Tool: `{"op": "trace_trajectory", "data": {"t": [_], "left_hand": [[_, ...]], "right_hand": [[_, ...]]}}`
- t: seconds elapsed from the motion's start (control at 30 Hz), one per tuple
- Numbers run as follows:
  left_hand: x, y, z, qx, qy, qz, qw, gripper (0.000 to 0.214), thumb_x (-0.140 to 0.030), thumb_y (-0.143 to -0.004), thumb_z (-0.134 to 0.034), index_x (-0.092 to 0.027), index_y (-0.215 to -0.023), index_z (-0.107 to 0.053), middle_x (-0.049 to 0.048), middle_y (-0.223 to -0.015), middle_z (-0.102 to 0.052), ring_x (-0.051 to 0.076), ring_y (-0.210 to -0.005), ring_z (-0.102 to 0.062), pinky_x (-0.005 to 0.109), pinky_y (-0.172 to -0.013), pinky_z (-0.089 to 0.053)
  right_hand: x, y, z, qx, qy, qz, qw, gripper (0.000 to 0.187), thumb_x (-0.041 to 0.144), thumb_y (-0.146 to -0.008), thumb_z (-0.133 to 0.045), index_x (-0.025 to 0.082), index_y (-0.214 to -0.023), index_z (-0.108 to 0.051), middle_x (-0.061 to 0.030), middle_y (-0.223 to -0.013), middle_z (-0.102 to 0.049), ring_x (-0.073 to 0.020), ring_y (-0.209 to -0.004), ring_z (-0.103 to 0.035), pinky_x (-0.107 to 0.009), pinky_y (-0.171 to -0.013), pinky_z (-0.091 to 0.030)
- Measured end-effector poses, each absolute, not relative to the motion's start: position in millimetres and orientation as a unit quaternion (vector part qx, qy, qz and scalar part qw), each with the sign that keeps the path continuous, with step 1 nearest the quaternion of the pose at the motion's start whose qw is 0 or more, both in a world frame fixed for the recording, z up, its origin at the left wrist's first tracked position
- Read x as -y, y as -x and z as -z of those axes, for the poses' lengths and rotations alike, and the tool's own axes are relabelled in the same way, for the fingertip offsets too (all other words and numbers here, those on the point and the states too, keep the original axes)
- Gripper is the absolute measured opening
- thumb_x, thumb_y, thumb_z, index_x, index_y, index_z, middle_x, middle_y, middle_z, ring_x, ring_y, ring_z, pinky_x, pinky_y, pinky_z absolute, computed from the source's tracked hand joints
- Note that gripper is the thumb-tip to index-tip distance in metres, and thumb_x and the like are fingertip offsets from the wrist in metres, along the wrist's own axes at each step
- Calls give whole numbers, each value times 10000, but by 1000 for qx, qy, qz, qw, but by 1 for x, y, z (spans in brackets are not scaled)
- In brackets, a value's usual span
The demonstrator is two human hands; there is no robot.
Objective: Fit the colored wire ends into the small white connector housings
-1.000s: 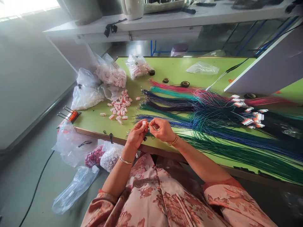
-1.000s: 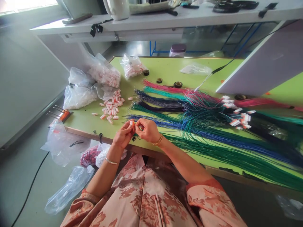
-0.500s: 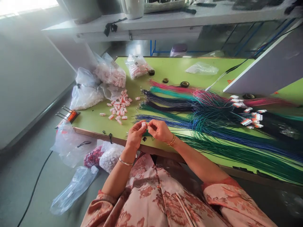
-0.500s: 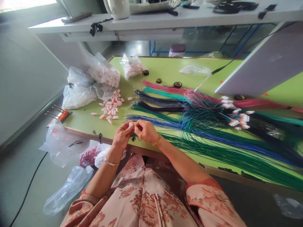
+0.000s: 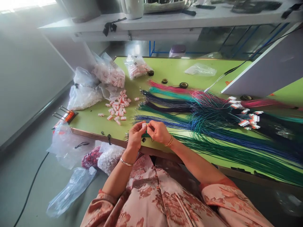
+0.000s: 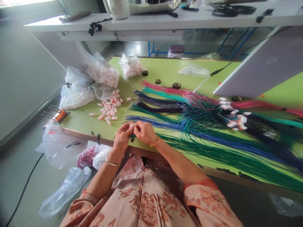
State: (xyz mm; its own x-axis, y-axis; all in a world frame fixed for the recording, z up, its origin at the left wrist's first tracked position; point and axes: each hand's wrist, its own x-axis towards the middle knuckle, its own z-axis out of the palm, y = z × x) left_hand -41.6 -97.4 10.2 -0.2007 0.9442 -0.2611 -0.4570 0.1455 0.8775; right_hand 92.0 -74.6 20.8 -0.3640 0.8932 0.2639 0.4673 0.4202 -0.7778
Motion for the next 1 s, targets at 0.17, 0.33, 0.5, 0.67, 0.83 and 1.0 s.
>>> {"op": "trace_trajectory", "data": {"t": [0.17, 0.33, 0.5, 0.67, 0.83, 1.0], "left_hand": [[96, 36, -15, -475, -246, -620, 573, 369, -307, -543, -884, -164, -839, -717, 15, -785, -705, 101, -712, -613, 211, -673, -451], [87, 40, -16, -429, -227, -615, 622, 341, -257, -606, -853, -148, -893, -706, 11, -790, -677, 73, -666, -572, 207, -640, -420], [79, 48, -4, -437, -179, -612, 634, 348, -217, -599, -847, -142, -905, -699, 9, -787, -656, 69, -660, -557, 211, -623, -411], [79, 52, 3, -428, -173, -612, 642, 390, -215, -581, -855, -128, -924, -691, 4, -794, -652, 60, -653, -560, 204, -618, -422], [80, 52, 5, -422, -174, -611, 647, 400, -215, -577, -858, -125, -930, -694, 9, -798, -665, 54, -645, -563, 196, -618, -434], [82, 51, 4, -418, -172, -612, 650, 378, -215, -580, -858, -122, -909, -696, 12, -780, -668, 53, -635, -566, 188, -609, -437]], "right_hand": [[77, -88, -21, 773, 469, -247, 349, 126, 258, -812, -508, 197, -702, -519, -20, -631, -582, -118, -555, -462, -238, -565, -330], [46, -107, -28, 741, 410, -391, 359, 224, 352, -851, -507, 165, -768, -599, 2, -637, -617, -102, -549, -500, -210, -548, -377], [-11, -122, -29, 759, 544, -250, 254, 172, 274, -827, -551, 166, -797, -682, -35, -730, -692, -133, -661, -586, -230, -652, -414], [-34, -104, -21, 772, 614, -143, 84, 157, 280, -818, -593, 188, -837, -719, -77, -890, -734, -186, -824, -643, -246, -684, -415], [-33, -99, -18, 789, 597, -120, 79, 220, 226, -877, -497, 153, -945, -692, -134, -963, -724, -203, -833, -651, -264, -675, -402], [-41, -99, -25, 777, 600, -143, 121, 197, 203, -855, -510, 160, -951, -677, -97, -883, -727, -179, -777, -636, -251, -668, -387]]}}
